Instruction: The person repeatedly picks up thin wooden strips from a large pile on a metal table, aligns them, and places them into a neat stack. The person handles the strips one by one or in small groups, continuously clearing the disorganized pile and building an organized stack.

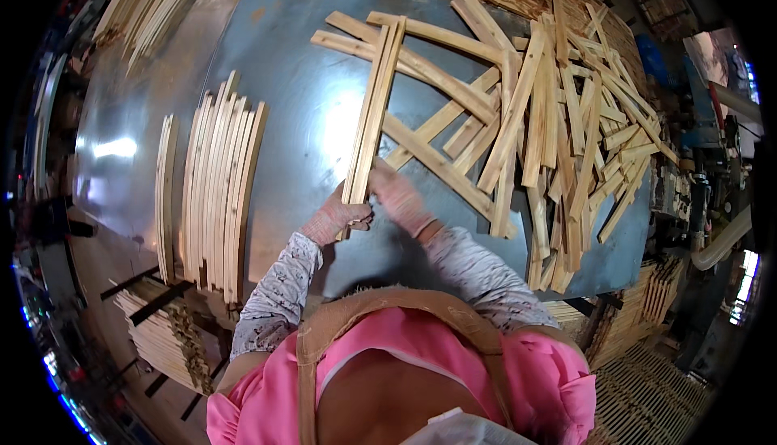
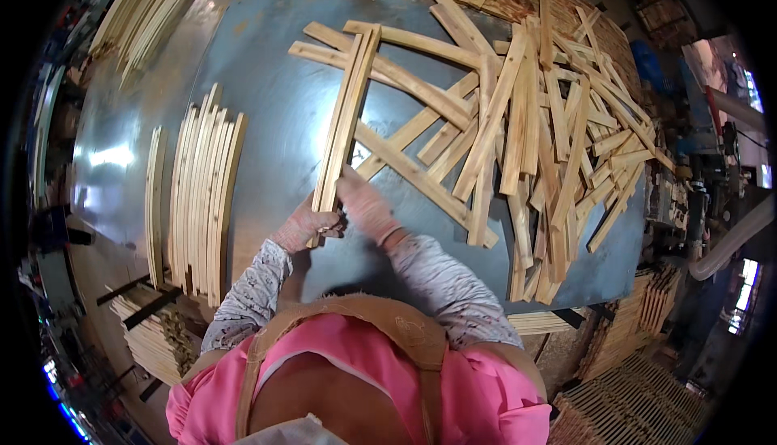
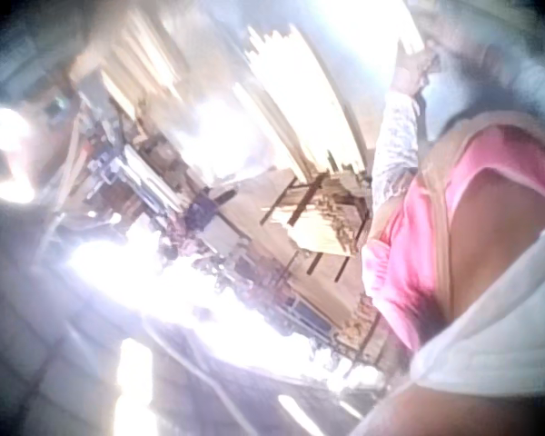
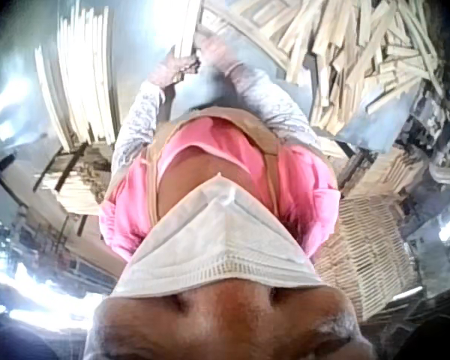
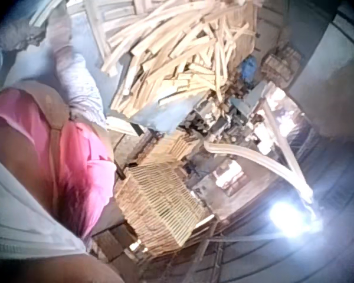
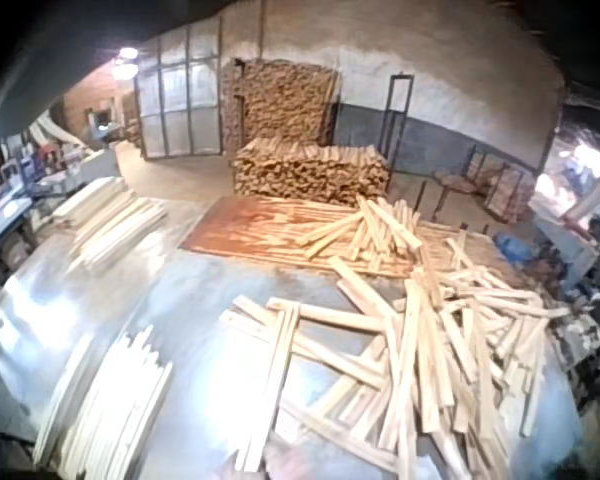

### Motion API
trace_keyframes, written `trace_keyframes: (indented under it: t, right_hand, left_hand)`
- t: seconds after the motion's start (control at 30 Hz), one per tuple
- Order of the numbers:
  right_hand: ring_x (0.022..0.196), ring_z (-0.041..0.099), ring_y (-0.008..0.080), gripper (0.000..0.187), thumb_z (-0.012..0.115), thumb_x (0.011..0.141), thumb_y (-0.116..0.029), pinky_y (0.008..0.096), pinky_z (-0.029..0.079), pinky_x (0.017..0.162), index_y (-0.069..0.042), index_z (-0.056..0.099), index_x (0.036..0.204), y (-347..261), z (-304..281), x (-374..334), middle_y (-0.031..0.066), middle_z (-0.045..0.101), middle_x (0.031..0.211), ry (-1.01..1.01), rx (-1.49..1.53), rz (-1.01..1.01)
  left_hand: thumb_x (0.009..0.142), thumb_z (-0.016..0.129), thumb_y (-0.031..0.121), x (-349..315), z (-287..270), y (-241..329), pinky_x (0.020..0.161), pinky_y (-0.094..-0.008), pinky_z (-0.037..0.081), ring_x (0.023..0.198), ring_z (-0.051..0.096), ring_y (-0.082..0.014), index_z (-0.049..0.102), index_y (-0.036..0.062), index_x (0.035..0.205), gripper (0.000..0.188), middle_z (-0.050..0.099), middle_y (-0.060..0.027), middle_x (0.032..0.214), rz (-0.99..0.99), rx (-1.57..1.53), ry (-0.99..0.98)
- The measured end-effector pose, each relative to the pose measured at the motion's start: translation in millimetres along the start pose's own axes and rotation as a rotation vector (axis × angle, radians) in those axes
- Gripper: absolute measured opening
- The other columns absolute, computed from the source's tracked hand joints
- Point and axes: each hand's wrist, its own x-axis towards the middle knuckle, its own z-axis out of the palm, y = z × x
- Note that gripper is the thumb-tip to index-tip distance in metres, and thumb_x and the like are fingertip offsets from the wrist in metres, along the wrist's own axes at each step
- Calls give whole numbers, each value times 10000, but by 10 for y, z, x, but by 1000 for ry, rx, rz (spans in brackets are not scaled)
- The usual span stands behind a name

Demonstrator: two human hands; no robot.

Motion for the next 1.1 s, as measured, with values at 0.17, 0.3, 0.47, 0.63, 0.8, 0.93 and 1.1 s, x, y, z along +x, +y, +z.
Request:
trace_keyframes:
  t: [0.17,0.3,0.47,0.63,0.8,0.93,1.1]
  right_hand:
    - [1047,685,457,505,780,806,-309,567,535,918,-33,654,1209,-3,-1356,-70,243,725,1093,500,-471,349]
    - [1167,702,429,530,781,834,-291,523,570,950,-72,618,1287,1156,-1326,-398,240,748,1156,734,-624,607]
    - [1125,731,424,708,741,906,-219,491,591,969,-75,522,1564,1018,-1606,-420,253,731,1282,542,-467,812]
    - [727,691,174,643,688,1021,-128,288,584,579,-42,435,1606,139,-829,-678,108,699,993,401,559,430]
    - [724,685,283,244,651,1037,-215,401,609,647,-7,655,1164,-762,784,-905,169,690,967,-14,1093,463]
    - [1020,718,481,350,526,1048,-273,542,585,918,-60,606,1313,-1086,1363,-931,292,690,1208,-503,-106,2]
    - [1019,692,489,315,583,1008,-306,546,561,871,-65,601,1210,-978,1134,-813,255,710,1125,-282,-184,-89]
  left_hand:
    - [890,824,110,-553,-215,-584,665,-309,599,813,673,-161,393,0,1579,820,678,-89,991,9,-69,102]
    - [953,763,203,-832,-366,-1004,769,-342,642,871,706,-179,579,-32,1379,520,729,-99,1023,-61,33,159]
    - [931,776,280,-1289,-548,-1173,852,-366,644,874,756,-239,677,-13,1247,441,759,-141,1050,-157,-314,105]
    - [945,747,272,-1375,-693,-1474,875,-430,655,913,775,-313,663,-96,1278,503,758,-187,1043,77,-705,14]
    - [878,823,235,-1357,-796,-1491,946,-397,610,1044,731,-272,542,-43,1426,676,721,-160,1164,149,-180,278]
    - [795,903,240,-1436,-779,-1455,1004,-371,560,1132,687,-261,443,-12,1537,908,688,-156,1277,262,185,248]
    - [737,915,362,-1393,-431,-940,1156,-467,487,1426,545,-376,393,46,1616,1070,541,-194,1540,-340,967,589]
